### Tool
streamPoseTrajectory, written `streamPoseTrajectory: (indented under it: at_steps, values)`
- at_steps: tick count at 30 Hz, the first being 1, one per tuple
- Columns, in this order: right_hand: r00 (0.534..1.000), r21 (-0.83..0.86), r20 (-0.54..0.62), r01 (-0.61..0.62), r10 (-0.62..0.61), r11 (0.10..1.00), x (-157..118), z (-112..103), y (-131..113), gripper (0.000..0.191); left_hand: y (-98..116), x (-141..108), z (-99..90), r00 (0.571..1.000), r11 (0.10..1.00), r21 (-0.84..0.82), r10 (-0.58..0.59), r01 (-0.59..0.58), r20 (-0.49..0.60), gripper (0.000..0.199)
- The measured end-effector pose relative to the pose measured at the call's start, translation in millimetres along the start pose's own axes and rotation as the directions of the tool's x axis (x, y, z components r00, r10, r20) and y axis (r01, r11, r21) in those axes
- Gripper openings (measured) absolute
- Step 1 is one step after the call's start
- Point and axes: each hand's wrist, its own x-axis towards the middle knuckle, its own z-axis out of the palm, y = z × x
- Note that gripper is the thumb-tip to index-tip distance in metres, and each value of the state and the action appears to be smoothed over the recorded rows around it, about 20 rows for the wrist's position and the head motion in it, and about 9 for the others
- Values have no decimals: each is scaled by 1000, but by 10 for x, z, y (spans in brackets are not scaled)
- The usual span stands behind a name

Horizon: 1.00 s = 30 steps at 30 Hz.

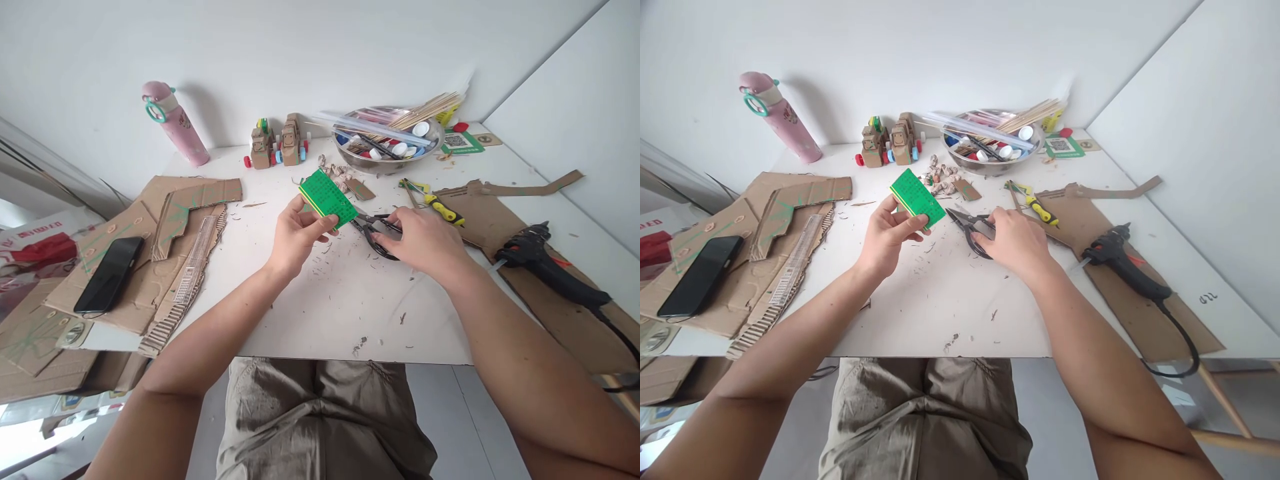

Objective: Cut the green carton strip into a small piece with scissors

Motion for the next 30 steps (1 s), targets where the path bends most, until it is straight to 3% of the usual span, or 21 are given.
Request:
streamPoseTrajectory:
  at_steps: [2, 4, 7, 9, 11, 14, 20, 24, 30]
  values:
    - [997, 69, -46, 58, -55, 996, -18, 24, -29, 27, -34, -14, 20, 1000, 1000, -20, -5, 5, 14, 43]
    - [990, 240, -99, 119, -98, 963, -71, 21, -191, 21, -68, -35, 48, 1000, 999, -35, -6, 6, 24, 49]
    - [988, 633, -29, 135, -151, 762, -171, 3, -506, 30, -100, -75, 100, 998, 999, -51, -14, 18, 68, 55]
    - [989, 767, 9, 87, -146, 636, -211, 0, -631, 38, -93, -94, 126, 991, 998, -44, -37, 43, 127, 55]
    - [993, 794, 21, 54, -117, 606, -215, -8, -647, 37, -58, -91, 123, 982, 998, -19, -59, 64, 180, 53]
    - [996, 767, 36, 25, -82, 641, -183, -46, -558, 26, 27, -44, 66, 980, 999, 20, -45, 42, 196, 46]
    - [982, 769, 122, -2, -143, 640, -186, -85, -526, 15, 61, -4, 12, 980, 996, 61, -76, 66, 186, 25]
    - [980, 860, 169, -93, -107, 502, -198, -19, -586, 16, -12, -51, 69, 981, 993, 39, -113, 108, 161, 22]
    - [983, 933, 179, -156, -41, 324, -199, 57, -633, 24, -35, -76, 97, 985, 997, -12, -74, 77, 156, 23]
